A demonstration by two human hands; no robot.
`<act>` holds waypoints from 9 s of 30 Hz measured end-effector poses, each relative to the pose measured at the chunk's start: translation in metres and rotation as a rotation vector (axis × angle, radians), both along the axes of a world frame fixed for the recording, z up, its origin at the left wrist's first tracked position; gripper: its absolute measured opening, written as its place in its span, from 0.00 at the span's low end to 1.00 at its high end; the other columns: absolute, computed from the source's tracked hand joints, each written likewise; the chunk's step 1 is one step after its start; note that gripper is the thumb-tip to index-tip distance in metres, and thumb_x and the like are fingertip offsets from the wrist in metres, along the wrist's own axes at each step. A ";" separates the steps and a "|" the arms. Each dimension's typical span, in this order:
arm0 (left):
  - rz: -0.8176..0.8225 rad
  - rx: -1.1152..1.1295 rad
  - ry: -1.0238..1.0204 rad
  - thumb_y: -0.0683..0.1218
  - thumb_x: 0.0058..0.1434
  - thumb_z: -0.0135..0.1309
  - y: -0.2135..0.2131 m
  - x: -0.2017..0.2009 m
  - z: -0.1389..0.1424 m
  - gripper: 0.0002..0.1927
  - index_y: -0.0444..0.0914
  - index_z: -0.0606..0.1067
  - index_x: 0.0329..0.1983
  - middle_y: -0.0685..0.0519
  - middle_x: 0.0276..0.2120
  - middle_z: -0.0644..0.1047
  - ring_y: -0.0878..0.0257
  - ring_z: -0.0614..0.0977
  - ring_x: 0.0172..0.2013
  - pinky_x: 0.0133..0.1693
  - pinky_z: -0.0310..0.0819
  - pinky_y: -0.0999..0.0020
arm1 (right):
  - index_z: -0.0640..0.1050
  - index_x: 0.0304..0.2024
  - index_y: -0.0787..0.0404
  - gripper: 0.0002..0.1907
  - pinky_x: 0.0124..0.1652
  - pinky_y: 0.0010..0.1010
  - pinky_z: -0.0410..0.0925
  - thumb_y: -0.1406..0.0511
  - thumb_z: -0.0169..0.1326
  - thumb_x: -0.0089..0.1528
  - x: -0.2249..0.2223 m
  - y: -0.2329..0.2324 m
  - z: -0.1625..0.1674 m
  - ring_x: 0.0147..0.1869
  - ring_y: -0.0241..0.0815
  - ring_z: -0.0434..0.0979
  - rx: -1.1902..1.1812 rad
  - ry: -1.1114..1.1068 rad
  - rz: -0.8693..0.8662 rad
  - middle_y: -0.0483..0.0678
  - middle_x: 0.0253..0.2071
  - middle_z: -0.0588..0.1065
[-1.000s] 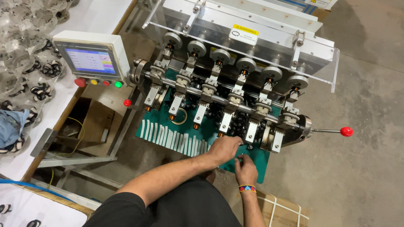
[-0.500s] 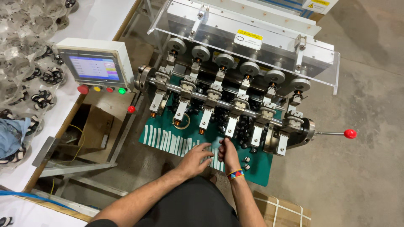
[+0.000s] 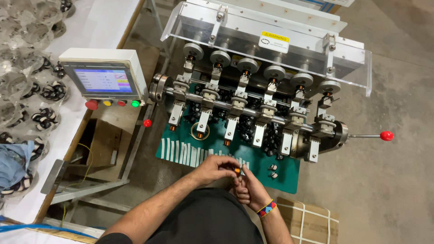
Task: The person repeatedly picks small black components and white strips from a green tray, places them into a multi-station machine, and uses pliers to adjust parts. The person also arranges the white strips and handles a roll of tape.
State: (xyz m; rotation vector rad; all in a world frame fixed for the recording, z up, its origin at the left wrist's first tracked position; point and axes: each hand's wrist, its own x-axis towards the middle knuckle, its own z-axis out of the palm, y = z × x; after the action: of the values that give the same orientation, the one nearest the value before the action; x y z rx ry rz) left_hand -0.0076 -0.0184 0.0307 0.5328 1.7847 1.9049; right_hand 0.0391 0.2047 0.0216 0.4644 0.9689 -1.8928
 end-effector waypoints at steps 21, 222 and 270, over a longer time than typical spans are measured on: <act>0.321 0.275 -0.266 0.39 0.64 0.60 0.027 0.006 -0.019 0.16 0.34 0.71 0.53 0.51 0.44 0.78 0.65 0.83 0.42 0.43 0.82 0.69 | 0.78 0.36 0.64 0.15 0.27 0.23 0.58 0.61 0.47 0.72 0.019 -0.022 0.003 0.26 0.27 0.63 0.533 0.663 -0.162 0.37 0.23 0.69; 0.237 -0.095 0.079 0.45 0.60 0.68 -0.019 0.005 -0.025 0.17 0.34 0.81 0.51 0.50 0.42 0.84 0.69 0.79 0.31 0.33 0.75 0.73 | 0.78 0.41 0.68 0.10 0.41 0.30 0.71 0.65 0.53 0.68 0.029 -0.021 -0.004 0.37 0.40 0.79 0.661 0.762 -0.122 0.51 0.34 0.79; 0.848 -0.623 0.137 0.48 0.67 0.57 -0.048 -0.065 0.015 0.18 0.35 0.77 0.55 0.46 0.24 0.82 0.58 0.81 0.23 0.28 0.74 0.61 | 0.78 0.41 0.56 0.12 0.36 0.51 0.72 0.57 0.56 0.62 -0.014 0.058 -0.115 0.39 0.60 0.81 1.670 1.004 0.350 0.54 0.33 0.80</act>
State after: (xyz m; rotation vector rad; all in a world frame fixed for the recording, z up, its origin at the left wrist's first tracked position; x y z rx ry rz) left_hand -0.0729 -0.0668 0.0456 -0.3936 2.8190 1.5995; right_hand 0.0248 0.2626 -0.0931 0.1387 2.9654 -0.4711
